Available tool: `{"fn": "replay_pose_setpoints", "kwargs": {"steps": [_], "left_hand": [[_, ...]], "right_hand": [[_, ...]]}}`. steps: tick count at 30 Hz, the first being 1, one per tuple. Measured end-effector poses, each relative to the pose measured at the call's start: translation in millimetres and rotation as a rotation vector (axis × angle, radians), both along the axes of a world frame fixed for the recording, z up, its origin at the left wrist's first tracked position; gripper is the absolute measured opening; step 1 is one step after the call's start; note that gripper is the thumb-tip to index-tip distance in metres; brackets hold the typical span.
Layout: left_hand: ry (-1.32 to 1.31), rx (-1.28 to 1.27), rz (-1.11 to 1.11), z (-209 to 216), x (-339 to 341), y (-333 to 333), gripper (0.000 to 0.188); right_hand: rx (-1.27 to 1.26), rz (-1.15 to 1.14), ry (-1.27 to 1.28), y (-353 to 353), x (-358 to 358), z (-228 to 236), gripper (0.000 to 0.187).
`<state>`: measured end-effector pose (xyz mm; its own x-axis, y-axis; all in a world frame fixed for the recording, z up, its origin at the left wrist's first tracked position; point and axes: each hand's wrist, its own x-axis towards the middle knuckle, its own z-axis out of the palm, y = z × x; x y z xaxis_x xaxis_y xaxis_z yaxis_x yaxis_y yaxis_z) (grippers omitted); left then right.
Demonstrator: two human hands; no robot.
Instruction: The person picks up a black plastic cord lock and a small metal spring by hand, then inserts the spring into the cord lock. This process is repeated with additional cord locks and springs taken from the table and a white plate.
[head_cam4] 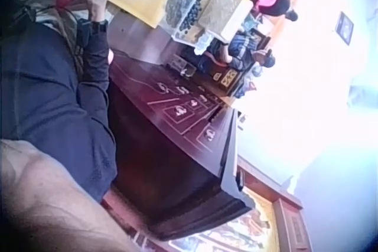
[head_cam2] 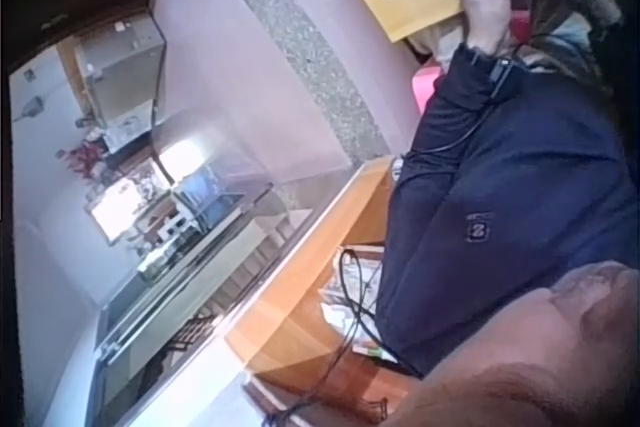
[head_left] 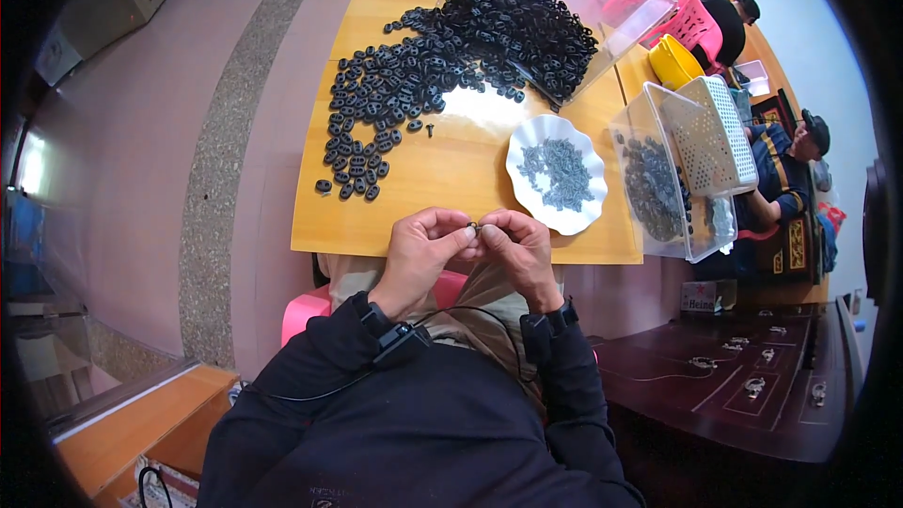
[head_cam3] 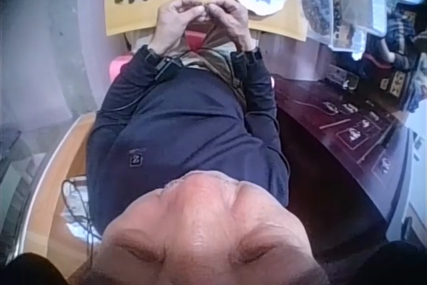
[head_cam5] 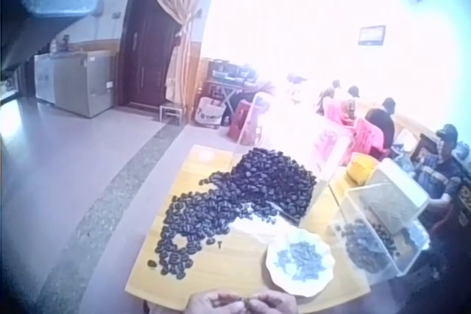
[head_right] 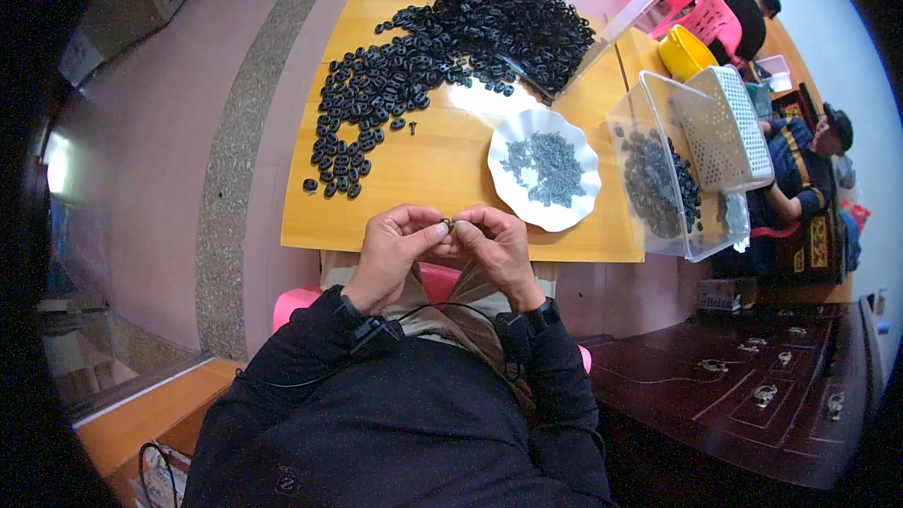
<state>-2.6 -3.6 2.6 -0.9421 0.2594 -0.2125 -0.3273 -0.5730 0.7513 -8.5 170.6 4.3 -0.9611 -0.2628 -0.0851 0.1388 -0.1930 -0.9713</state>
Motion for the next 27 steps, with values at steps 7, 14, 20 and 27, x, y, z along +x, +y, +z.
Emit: {"fn": "replay_pose_setpoints", "kwargs": {"steps": [7,14,20,27], "left_hand": [[-0.102,0.048,-0.035,1.8,-0.8,-3.6,0.011],[-0.134,0.048,-0.051,6.3,-0.3,-5.3,0.016],[-0.143,0.041,-0.033,8.2,1.0,-4.6,0.016],[-0.139,0.036,-0.03,4.0,1.3,-3.9,0.016]], "right_hand": [[-0.026,0.005,-0.044,0.6,-0.3,0.6,0.009],[-0.033,0.007,-0.072,-0.8,0.8,5.0,0.012],[0.164,-0.028,0.064,-1.1,1.6,-3.0,0.009],[0.232,-0.065,0.149,-5.6,2.6,-3.7,0.007]]}}
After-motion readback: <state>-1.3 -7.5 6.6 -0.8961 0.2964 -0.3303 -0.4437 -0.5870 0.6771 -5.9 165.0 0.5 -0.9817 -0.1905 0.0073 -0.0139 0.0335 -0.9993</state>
